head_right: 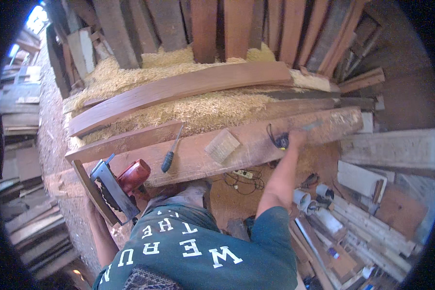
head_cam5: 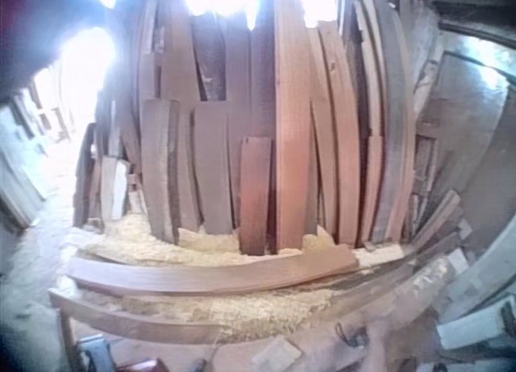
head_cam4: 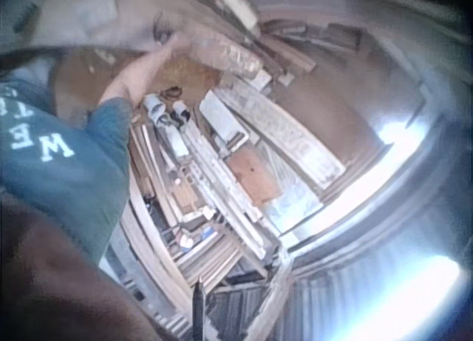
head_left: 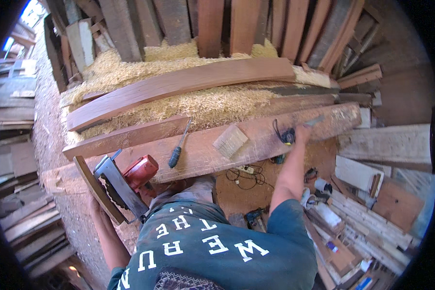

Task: The person uses a circular saw and a square to make cuts in wooden beams.

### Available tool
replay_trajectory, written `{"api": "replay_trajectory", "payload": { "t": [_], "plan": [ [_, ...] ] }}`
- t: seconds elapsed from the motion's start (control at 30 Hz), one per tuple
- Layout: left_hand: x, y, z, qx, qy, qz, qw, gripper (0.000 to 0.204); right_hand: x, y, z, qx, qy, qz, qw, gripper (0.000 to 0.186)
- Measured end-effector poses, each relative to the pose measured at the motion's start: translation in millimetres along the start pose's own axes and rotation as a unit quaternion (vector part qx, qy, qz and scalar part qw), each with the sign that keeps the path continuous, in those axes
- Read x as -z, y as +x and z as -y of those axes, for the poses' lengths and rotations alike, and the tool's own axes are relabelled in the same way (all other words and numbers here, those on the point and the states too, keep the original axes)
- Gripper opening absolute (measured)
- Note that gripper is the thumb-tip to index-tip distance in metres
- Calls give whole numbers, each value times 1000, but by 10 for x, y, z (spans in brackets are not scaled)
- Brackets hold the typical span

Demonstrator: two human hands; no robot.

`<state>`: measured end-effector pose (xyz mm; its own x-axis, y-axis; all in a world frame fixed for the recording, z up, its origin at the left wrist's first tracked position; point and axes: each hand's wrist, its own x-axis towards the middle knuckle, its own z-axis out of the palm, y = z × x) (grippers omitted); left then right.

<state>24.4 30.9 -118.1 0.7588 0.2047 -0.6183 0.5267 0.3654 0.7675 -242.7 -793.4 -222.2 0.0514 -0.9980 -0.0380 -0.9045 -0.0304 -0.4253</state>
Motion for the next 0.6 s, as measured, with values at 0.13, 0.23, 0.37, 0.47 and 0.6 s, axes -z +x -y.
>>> {"api": "replay_trajectory", "payload": {
  "t": [0.13,0.23,0.37,0.47,0.6],
  "plan": [
    [-65,-108,54,-7,14,-16,1000,19,-217,667,-517,11,-123,15,992,45],
    [-87,-230,73,-22,28,-25,999,18,-494,918,-723,9,-109,47,993,42],
    [-193,-294,33,-34,41,-17,998,17,-778,1424,-1232,-2,-15,53,998,41],
    [-443,-139,-18,-28,118,-20,992,16,-886,1555,-1703,-32,13,26,999,43],
    [-26,-301,71,-58,70,-29,995,15,-945,1285,-1066,-114,86,143,979,44]
  ]
}}
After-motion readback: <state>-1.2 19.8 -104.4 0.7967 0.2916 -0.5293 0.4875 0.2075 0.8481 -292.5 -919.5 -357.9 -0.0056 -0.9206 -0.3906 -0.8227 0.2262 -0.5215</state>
